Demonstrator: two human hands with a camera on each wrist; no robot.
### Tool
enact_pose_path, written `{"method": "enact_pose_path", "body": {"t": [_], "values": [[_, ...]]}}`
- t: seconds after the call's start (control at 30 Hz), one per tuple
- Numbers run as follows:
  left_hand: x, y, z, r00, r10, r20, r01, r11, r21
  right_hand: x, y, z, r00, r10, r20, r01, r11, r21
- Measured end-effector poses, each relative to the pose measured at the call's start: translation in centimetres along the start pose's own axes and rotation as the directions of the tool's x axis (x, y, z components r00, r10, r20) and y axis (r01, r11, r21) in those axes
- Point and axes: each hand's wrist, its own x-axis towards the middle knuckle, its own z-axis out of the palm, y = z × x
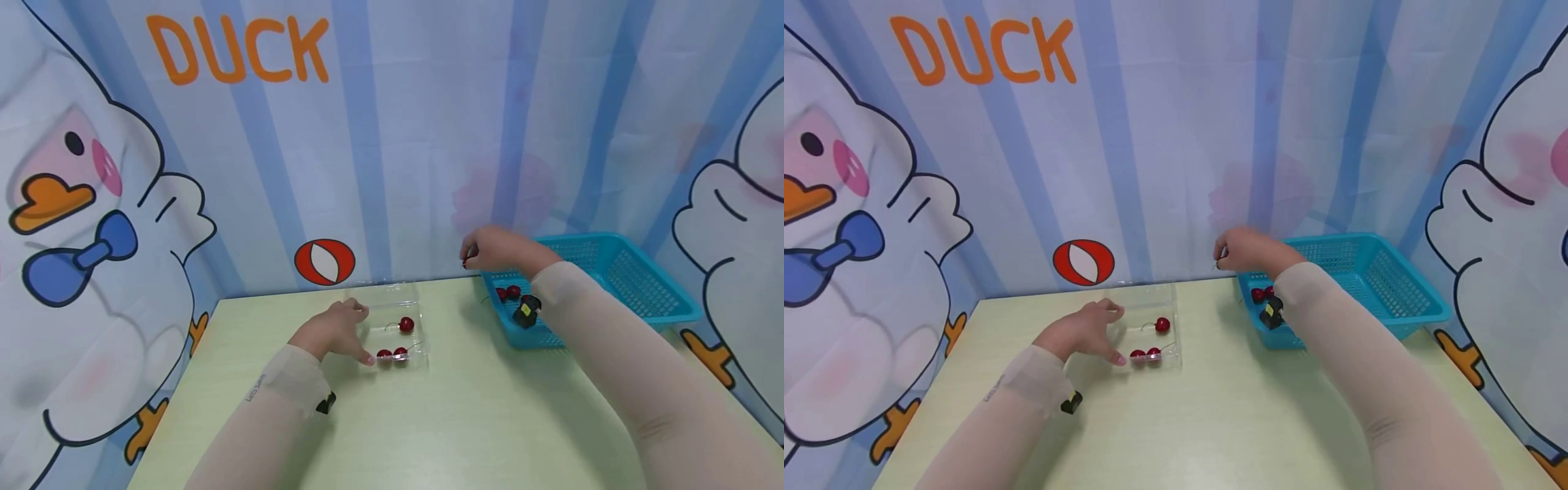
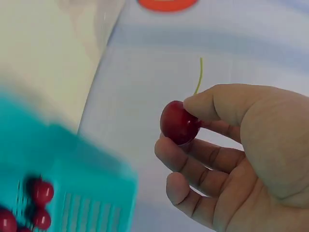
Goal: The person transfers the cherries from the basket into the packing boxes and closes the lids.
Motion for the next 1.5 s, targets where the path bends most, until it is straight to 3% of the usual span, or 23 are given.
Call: {"method": "enact_pose_path", "body": {"t": [0.3,0.57,0.77,1.0,1.27,1.5], "values": [[0.0,-0.1,0.1,1.0,-0.002,0.003,0.002,1.0,-0.015,0.7,-5.8,3.9,0.982,-0.18,0.051,0.182,0.982,-0.04],[0.1,-0.1,0.0,1.0,-0.001,0.001,0.001,1.0,-0.007,2.1,-8.3,8.2,0.959,-0.263,0.107,0.271,0.96,-0.068],[0.2,-0.2,0.1,1.0,0.001,-0.001,-0.001,1.0,-0.003,2.8,-9.2,10.9,0.95,-0.27,0.155,0.287,0.953,-0.096],[0.3,-0.4,0.2,1.0,0.004,-0.005,-0.004,1.0,-0.002,3.2,-9.8,13.2,0.952,-0.264,0.154,0.296,0.92,-0.256],[0.4,-0.3,0.2,1.0,0.002,-0.005,-0.002,1.0,-0.001,2.9,-9.4,13.5,0.945,-0.281,0.166,0.312,0.928,-0.202],[0.4,-0.3,0.2,1.0,-0.004,-0.004,0.004,1.0,-0.004,2.0,-8.5,10.2,0.935,-0.312,0.166,0.334,0.934,-0.125]]}}
